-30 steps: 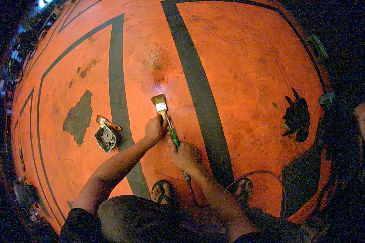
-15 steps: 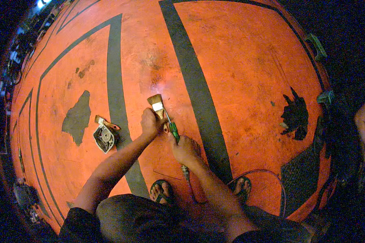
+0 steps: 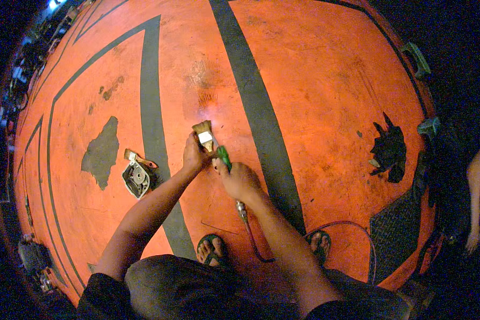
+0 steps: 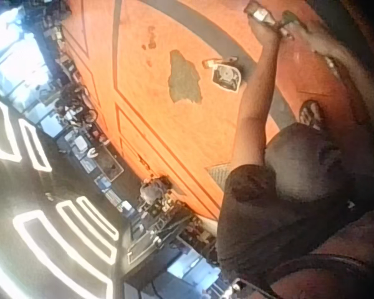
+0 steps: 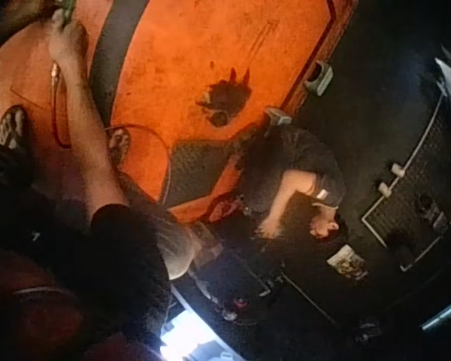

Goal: The person uses an air nozzle to blow dust off paintbrushes and motorcycle engine components, then wipes small metal parts with a cloth before picking them up individually using pliers.

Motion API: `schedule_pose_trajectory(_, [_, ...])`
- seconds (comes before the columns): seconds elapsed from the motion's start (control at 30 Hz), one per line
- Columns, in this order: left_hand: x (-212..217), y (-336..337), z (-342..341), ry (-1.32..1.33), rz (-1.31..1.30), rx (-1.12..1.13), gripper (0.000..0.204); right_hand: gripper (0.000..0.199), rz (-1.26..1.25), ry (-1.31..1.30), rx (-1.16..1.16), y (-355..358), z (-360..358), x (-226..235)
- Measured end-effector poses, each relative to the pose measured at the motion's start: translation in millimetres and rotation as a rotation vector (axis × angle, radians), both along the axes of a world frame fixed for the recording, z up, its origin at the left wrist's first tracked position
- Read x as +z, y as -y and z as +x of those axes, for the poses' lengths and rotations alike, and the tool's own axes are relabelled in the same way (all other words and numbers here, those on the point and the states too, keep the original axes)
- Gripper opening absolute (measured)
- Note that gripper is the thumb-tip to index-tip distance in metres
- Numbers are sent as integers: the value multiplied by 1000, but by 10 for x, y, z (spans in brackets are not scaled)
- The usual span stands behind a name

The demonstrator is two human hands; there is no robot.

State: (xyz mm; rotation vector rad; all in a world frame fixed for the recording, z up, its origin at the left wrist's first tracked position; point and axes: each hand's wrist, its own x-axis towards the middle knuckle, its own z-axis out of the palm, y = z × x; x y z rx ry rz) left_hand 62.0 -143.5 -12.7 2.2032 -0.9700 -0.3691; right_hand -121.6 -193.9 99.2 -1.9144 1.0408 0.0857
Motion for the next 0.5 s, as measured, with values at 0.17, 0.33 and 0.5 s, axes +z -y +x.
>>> schedule_pose_trajectory(0.17, [110,13,-28,-17,158,0,110,72,19,-68,-13,67,118,95])
schedule_pose_trajectory(0.33, [-94,70,32,-29,68,-50,118,75,-50,-73,-47,75,99,143])
schedule_pose_trajectory(0.5, [-519,-33,226,-120,-52,-29,115,76,-36,-84,-30,-52,163,231])
